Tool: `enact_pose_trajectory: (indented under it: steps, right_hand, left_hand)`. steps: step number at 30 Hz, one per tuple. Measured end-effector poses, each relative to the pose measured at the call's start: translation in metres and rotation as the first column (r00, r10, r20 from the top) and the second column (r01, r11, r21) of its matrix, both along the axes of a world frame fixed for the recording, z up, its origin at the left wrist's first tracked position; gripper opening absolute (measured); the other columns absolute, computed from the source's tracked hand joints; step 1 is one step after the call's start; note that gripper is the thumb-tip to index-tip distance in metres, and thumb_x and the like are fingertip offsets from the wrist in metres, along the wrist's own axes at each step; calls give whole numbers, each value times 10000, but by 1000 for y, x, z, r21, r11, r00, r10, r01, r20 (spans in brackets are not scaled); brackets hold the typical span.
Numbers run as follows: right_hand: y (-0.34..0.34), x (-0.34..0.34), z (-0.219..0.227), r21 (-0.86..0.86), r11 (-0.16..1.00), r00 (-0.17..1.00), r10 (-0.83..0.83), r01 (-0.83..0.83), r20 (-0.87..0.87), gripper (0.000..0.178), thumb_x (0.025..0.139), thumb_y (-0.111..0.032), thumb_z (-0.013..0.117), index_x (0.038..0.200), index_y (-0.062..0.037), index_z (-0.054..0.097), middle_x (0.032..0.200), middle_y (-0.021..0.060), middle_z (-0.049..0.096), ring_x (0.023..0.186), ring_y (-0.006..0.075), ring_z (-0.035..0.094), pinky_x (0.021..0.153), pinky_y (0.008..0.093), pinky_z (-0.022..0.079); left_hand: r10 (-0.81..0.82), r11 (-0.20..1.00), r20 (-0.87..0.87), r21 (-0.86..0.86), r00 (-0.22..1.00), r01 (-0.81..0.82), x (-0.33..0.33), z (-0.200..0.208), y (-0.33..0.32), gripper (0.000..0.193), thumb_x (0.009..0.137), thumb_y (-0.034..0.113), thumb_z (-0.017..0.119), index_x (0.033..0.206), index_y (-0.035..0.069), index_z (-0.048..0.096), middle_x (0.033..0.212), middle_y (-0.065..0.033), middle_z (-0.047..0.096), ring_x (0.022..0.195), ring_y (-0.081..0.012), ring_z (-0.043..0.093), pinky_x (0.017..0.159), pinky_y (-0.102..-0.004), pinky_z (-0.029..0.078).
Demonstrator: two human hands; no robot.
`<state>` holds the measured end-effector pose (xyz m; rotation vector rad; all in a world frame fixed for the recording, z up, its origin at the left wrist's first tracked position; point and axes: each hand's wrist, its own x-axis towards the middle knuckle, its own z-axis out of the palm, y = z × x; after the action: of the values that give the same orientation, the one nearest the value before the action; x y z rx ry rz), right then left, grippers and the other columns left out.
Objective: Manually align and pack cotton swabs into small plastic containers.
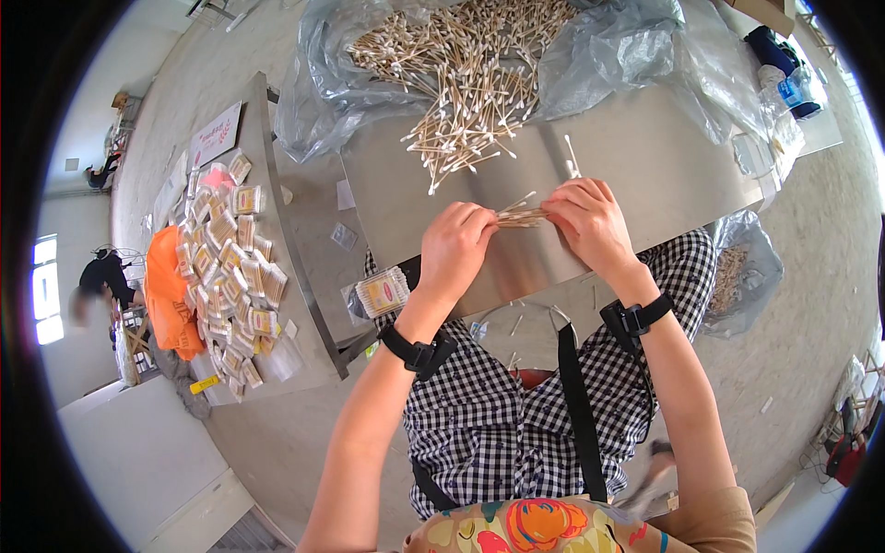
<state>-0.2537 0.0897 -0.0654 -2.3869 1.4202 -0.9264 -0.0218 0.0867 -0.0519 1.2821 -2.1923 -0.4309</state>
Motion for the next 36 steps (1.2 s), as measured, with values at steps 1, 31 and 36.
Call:
enact_pose_trajectory:
  steps: [1,31,36]
  right_hand:
    - [0,-1,1,2,1000,1000,1,-1,3,154,763,-61,743,913,-83,720,978,2,670,1022,203,608,949,365,479]
    - [10,14,-13,13,998,993,61,-62,99,315,790,-72,723,1105,-86,709,1199,19,687,1225,194,585,1123,428,400]
    - [10,14,-13,-15,999,995,51,-50,88,314,772,-60,726,1086,-81,717,1179,20,691,1185,194,605,1082,423,432]
  left_hand:
    - [11,1000,-21,10,1000,-10,2,-1,-1,133,753,20,759,846,41,666,881,-35,705,831,-239,657,715,-356,539]
    - [111,960,50,251,993,-120,-2,23,15,279,813,31,737,1087,62,695,974,-60,679,936,-246,652,822,-345,538]
    - [149,972,4,182,989,-147,1,6,16,108,824,23,721,930,32,710,880,-67,638,798,-236,637,687,-346,523]
